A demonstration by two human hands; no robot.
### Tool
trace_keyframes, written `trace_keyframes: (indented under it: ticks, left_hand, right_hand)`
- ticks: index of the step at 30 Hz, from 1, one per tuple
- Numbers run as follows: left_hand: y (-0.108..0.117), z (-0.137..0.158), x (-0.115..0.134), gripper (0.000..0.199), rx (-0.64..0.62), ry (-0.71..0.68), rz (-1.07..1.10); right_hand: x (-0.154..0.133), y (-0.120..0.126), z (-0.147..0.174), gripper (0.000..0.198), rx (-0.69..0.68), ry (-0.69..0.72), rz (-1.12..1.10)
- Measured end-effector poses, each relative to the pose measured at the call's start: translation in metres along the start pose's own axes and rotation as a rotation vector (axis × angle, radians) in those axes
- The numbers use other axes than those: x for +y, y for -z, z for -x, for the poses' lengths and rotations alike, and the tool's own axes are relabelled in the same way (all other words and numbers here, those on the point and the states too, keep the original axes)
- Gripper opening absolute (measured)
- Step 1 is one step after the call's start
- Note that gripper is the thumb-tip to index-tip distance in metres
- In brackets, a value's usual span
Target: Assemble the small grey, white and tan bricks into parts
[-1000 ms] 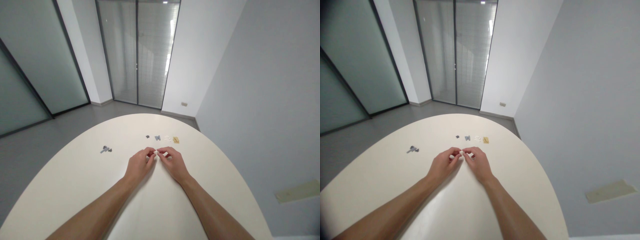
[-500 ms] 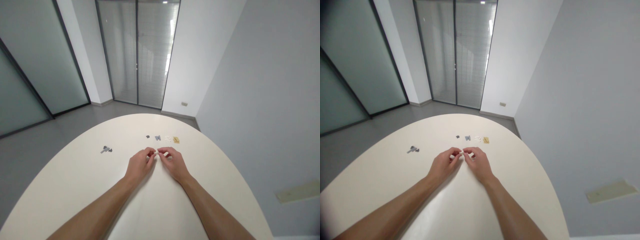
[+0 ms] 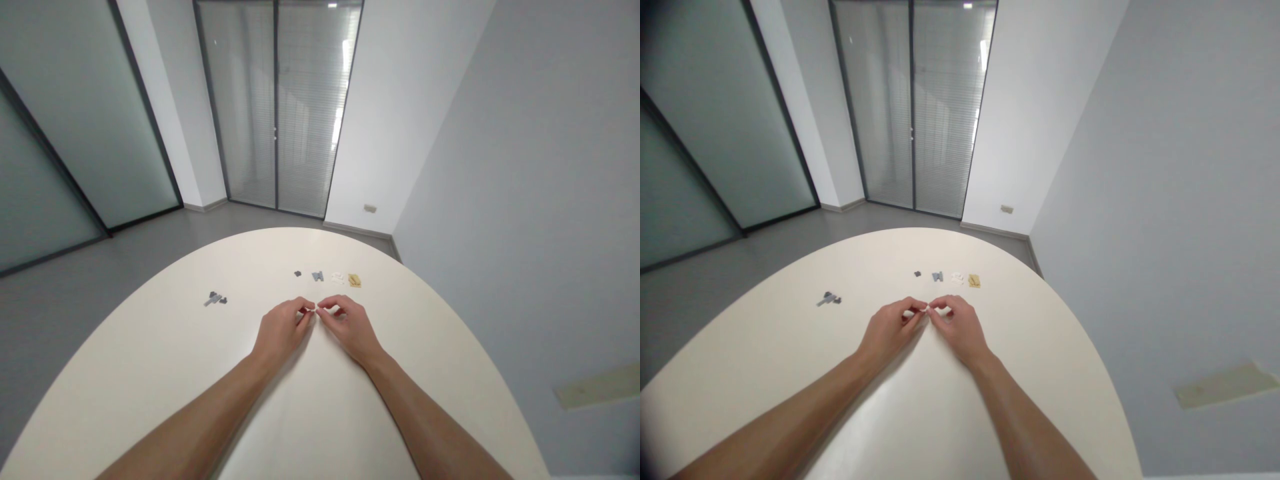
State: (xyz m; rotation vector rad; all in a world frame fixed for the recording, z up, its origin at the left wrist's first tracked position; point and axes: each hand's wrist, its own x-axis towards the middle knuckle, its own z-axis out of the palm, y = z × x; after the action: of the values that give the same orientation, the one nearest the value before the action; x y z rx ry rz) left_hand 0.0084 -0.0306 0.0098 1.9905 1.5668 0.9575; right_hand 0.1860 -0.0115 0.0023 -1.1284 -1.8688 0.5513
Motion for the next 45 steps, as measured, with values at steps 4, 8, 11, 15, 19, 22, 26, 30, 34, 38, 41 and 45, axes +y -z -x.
trace_keyframes:
  ticks: [4, 8, 11, 15, 19, 22, 26, 30, 34, 38, 41, 45]
  left_hand:
    - [0.000, 0.001, -0.001, 0.020, 0.003, -0.011, -0.006]
    - [-0.004, -0.001, -0.008, 0.020, 0.042, -0.064, -0.096]
    - [-0.009, -0.003, -0.013, 0.021, 0.073, -0.154, -0.166]
    - [-0.012, -0.004, -0.017, 0.019, 0.085, -0.181, -0.212]
    - [-0.011, -0.003, -0.016, 0.018, 0.089, -0.176, -0.219]
    - [-0.011, -0.003, -0.016, 0.016, 0.084, -0.181, -0.221]
    - [-0.010, -0.003, -0.017, 0.014, 0.082, -0.189, -0.222]
    - [-0.010, -0.003, -0.017, 0.013, 0.086, -0.191, -0.219]
    - [-0.010, -0.004, -0.016, 0.013, 0.087, -0.180, -0.225]
    - [-0.011, -0.006, -0.015, 0.012, 0.084, -0.181, -0.233]
    - [-0.011, -0.005, -0.015, 0.012, 0.085, -0.178, -0.234]
    - [-0.012, -0.004, -0.016, 0.012, 0.081, -0.175, -0.237]
  right_hand:
    - [0.001, 0.000, -0.001, 0.010, 0.013, -0.014, 0.005]
    - [0.004, 0.002, 0.000, 0.015, 0.021, -0.068, 0.075]
    - [0.007, 0.004, 0.000, 0.017, 0.016, -0.095, 0.187]
    - [0.012, 0.007, -0.002, 0.019, 0.012, -0.144, 0.243]
    - [0.014, 0.008, -0.005, 0.022, 0.022, -0.195, 0.235]
    - [0.014, 0.010, -0.005, 0.019, 0.023, -0.231, 0.201]
    - [0.019, 0.015, -0.012, 0.019, -0.035, -0.282, 0.141]
    - [0.023, 0.021, -0.031, 0.018, -0.184, -0.308, 0.182]
    - [0.025, 0.021, -0.043, 0.017, -0.279, -0.219, 0.207]
    - [0.027, 0.017, -0.038, 0.018, -0.166, -0.084, 0.272]
    - [0.030, 0.017, -0.034, 0.017, -0.114, -0.039, 0.361]
    - [0.034, 0.022, -0.038, 0.015, -0.006, -0.118, 0.487]
